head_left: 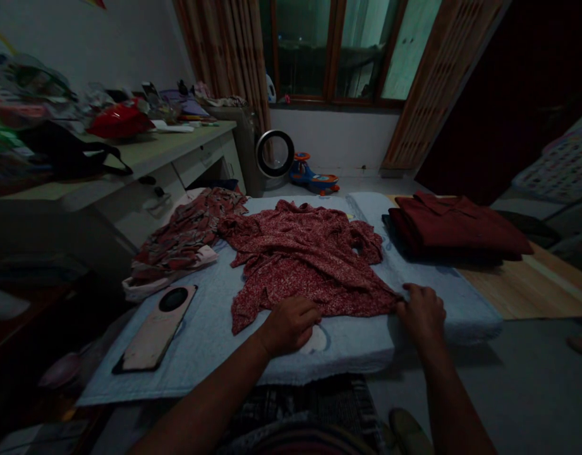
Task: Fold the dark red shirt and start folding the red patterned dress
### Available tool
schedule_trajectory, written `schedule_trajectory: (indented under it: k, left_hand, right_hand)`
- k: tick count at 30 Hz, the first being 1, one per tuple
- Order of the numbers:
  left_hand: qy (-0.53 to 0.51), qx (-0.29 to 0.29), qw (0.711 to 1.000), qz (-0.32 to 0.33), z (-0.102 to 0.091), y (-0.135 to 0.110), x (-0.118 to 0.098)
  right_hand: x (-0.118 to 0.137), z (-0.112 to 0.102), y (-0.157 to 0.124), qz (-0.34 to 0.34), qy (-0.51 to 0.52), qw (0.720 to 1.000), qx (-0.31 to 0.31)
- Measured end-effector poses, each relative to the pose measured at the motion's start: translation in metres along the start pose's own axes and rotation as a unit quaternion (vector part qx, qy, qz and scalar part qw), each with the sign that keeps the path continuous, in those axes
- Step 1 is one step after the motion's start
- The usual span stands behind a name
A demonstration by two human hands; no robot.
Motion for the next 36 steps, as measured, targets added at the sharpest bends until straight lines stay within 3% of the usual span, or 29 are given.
schedule_trajectory:
  k: [3, 7, 12, 15, 19, 24, 30, 33, 36]
  left_hand:
    - [0.005, -0.033, 0.999, -0.024, -0.003, 0.0, 0.004]
    - [0.013, -0.075, 0.994, -0.081, -0.003, -0.001, 0.017]
    - [0.031, -0.04, 0.993, -0.103, 0.007, 0.002, 0.025]
    - [0.03, -0.022, 0.995, -0.09, 0.008, 0.003, 0.022]
    - [0.023, -0.014, 0.997, -0.069, 0.004, 0.002, 0.016]
    - [0.022, -0.017, 0.999, -0.019, -0.001, 0.0, 0.002]
    - [0.026, 0.01, 1.0, 0.012, 0.006, 0.0, -0.012]
    - [-0.019, -0.022, 1.0, -0.007, 0.001, -0.001, -0.01]
    - [-0.052, -0.102, 0.991, -0.07, -0.019, -0.007, 0.01]
  right_hand:
    - [0.021, 0.013, -0.003, -0.054, -0.008, 0.998, 0.012]
    - [0.078, 0.03, -0.002, -0.178, 0.115, 0.975, 0.059]
    - [0.115, 0.06, 0.008, -0.216, 0.13, 0.959, 0.13]
    - [0.113, 0.076, 0.011, -0.199, 0.11, 0.962, 0.148]
    - [0.098, 0.079, 0.016, -0.155, 0.152, 0.969, 0.119]
    - [0.083, 0.065, 0.019, -0.091, 0.266, 0.958, 0.056]
    - [0.074, 0.039, 0.018, -0.085, 0.25, 0.961, -0.085]
    - [0.072, 0.041, 0.018, -0.078, 0.212, 0.968, -0.107]
    - [0.071, 0.05, 0.018, -0.06, 0.14, 0.984, -0.092]
Point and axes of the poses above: each hand's wrist, its own y-axis towards the middle knuckle, its own z-axis out of the palm, x = y × z, the point moved 9 cm from there along y, towards the middle knuckle, and after that the axes turned 2 degrees about x, right-handed, at the moved point
